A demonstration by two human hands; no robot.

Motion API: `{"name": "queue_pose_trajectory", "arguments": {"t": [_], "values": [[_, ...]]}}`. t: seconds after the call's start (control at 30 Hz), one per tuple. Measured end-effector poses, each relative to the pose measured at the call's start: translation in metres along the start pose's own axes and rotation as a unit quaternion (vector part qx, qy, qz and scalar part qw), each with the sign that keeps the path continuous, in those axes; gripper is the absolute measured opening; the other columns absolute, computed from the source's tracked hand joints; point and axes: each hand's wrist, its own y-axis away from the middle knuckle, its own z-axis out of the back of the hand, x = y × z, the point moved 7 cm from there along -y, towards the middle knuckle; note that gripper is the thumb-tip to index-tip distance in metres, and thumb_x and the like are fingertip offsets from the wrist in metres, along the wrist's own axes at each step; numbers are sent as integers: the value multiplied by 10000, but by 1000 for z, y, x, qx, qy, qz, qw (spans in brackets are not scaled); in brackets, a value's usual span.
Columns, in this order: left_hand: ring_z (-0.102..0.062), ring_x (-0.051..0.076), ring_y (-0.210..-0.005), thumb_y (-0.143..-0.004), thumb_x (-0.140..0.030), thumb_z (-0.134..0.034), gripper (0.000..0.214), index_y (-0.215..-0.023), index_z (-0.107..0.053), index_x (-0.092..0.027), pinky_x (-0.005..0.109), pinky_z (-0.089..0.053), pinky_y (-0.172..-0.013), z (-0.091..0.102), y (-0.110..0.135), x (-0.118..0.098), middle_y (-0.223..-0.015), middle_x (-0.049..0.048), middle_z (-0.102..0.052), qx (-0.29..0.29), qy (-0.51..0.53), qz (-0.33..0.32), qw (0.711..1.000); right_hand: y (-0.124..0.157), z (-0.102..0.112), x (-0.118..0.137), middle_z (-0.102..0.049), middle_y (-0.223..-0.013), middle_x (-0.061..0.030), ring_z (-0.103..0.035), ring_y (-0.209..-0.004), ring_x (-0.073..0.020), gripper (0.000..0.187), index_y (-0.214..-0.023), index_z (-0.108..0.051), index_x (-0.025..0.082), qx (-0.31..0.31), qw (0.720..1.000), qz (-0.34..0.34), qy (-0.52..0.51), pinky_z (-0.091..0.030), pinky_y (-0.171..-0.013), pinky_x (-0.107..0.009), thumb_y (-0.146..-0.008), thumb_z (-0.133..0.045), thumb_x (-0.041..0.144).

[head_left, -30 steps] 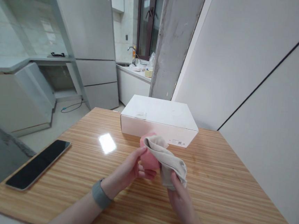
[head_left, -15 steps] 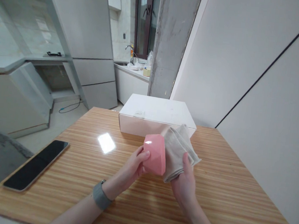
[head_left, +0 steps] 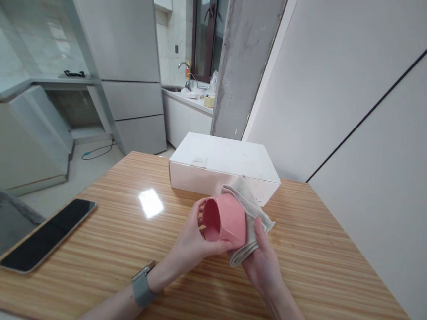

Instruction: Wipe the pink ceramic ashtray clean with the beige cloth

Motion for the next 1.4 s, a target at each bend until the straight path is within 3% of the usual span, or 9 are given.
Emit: {"name": "queue_pose_trajectory", "arguments": {"t": [0.3, 0.5, 1.07, 1.3, 1.4], "values": [[-478, 294, -1269, -557, -266, -875, 987, -1376, -325, -294, 459, -465, -1020, 7, -2, -8, -1392, 94, -458, 0, -127, -110, 986, -2, 2, 7, -720, -1206, -47, -505, -1318, -280, 436, -1128, -704, 230, -10, 1000, 10, -24, -366, -1131, -451, -833, -619, 540], [-461, 287, -1266, -547, -252, -865, 1018, -1411, -328, -292, 451, -446, -1044, 12, -3, -15, -1371, 81, -427, -34, -201, -172, 964, -8, 0, 8, -722, -1204, -41, -501, -1322, -266, 422, -1135, -702, 229, 8, 998, 1, -55, -336, -1151, -448, -882, -547, 528], [-506, 291, -1194, -500, -324, -873, 964, -1344, -412, -248, 448, -466, -997, 28, -9, -19, -1247, 81, -469, -87, -255, -143, 952, -11, 16, 6, -715, -1211, -63, -488, -1333, -303, 422, -1068, -717, 233, -26, 999, 35, -16, -365, -1129, -480, -742, -725, 502], [-512, 276, -1178, -477, -293, -887, 956, -1308, -419, -228, 445, -441, -1016, 30, -17, -4, -1230, 80, -467, -60, -210, -91, 972, 7, 47, 16, -728, -1187, -71, -633, -1181, -276, 482, -1317, -565, 241, -115, 992, 22, -50, -450, -1063, -456, -875, -585, 432], [-514, 269, -1171, -491, -293, -881, 948, -1316, -416, -234, 443, -439, -1014, 27, -18, 0, -1235, 78, -450, -45, -195, -79, 977, 23, 65, 24, -722, -1203, -54, -690, -1085, -259, 516, -1415, -452, 288, -120, 992, 16, -43, -482, -1025, -449, -918, -527, 405]]}}
